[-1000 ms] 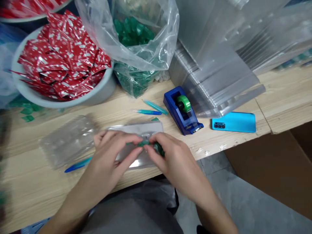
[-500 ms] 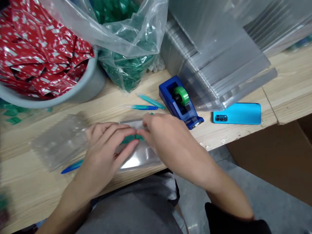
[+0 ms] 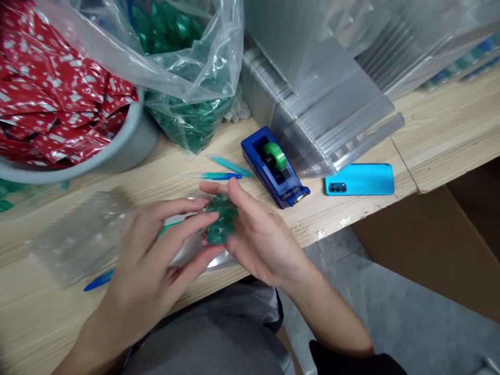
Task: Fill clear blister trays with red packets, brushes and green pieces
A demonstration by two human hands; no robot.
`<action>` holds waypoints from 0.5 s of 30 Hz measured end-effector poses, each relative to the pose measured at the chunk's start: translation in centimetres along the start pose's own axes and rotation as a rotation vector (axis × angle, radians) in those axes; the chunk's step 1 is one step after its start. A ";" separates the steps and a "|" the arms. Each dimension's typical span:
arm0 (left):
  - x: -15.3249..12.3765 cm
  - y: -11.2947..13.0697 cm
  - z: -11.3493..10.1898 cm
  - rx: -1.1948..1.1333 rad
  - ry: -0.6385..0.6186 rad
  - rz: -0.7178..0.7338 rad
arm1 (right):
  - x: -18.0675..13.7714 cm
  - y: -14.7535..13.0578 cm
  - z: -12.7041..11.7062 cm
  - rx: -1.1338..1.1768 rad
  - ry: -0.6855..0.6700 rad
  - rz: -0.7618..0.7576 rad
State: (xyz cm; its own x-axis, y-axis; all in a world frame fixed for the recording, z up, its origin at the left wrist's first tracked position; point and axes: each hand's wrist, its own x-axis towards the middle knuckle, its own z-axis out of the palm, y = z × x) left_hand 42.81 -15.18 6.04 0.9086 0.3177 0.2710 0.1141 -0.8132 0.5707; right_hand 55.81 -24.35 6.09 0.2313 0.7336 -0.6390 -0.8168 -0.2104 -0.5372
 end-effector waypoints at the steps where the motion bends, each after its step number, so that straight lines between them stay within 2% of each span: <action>1: -0.1 0.0 0.2 -0.005 -0.002 -0.008 | -0.1 0.1 0.1 -0.006 -0.005 -0.011; 4: -0.5 -0.2 0.4 -0.096 0.008 -0.065 | -0.4 0.4 0.0 -0.019 -0.025 -0.049; 9: -1.0 -0.6 -0.1 -0.471 0.034 -0.275 | -0.7 1.4 -0.6 -0.025 -0.090 -0.179; 12: -0.9 -0.5 -0.4 -0.628 0.076 -0.345 | -0.9 1.9 -0.8 -0.168 -0.132 -0.283; 15: -0.9 -0.4 -0.6 -0.709 0.103 -0.385 | -1.3 1.9 -0.8 -0.356 -0.086 -0.384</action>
State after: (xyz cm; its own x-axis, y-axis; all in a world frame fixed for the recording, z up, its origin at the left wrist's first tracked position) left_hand 41.72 -14.79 6.05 0.8122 0.5833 0.0054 0.0984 -0.1461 0.9844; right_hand 54.35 -26.25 5.47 0.4222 0.8480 -0.3203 -0.4485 -0.1117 -0.8868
